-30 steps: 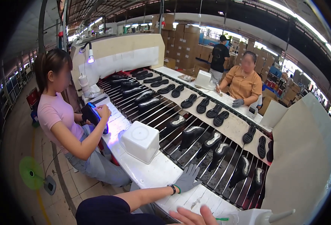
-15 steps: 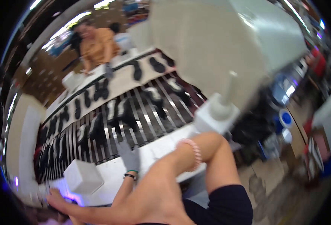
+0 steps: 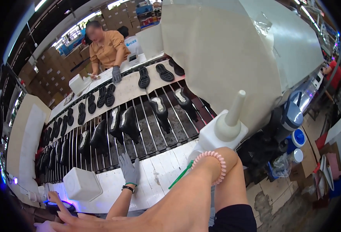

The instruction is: Apply adhesive to the perimeter of shoe soles using a small brush.

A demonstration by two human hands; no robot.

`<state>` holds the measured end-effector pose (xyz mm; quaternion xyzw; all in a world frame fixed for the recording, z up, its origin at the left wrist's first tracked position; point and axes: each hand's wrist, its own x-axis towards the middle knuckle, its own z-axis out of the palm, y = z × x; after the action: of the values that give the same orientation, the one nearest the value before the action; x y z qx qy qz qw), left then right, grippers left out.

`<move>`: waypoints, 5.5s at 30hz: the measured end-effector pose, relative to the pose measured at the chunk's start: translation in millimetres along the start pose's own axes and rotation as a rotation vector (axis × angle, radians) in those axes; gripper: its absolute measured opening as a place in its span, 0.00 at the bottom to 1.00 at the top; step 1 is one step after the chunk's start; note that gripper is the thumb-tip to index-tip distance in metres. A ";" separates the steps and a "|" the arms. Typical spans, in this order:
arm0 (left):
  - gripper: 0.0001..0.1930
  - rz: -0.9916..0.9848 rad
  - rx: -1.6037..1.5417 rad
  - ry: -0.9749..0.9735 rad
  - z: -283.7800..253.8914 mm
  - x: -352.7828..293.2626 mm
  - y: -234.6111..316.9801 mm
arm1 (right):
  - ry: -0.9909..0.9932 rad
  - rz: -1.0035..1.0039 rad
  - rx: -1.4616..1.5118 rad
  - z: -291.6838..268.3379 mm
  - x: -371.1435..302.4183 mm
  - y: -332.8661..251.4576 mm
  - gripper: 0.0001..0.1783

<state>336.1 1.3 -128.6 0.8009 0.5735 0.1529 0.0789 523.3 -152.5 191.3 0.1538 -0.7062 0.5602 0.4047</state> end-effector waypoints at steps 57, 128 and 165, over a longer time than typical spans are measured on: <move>0.33 0.007 -0.076 0.153 16.4 3.0 -0.7 | 0.002 0.083 -0.443 -39.5 -37.7 -95.0 0.61; 0.20 0.094 -0.144 0.183 18.7 4.6 5.3 | 0.209 1.510 -1.309 -227.4 -207.9 51.2 0.33; 0.36 0.090 -0.022 0.007 11.4 -13.1 30.9 | 0.158 1.521 -1.319 -227.6 -218.3 47.8 0.34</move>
<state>363.7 -20.6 -132.0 0.8244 0.5357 0.1652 0.0786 718.6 19.9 7.3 -0.6294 -0.7569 0.1759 -0.0103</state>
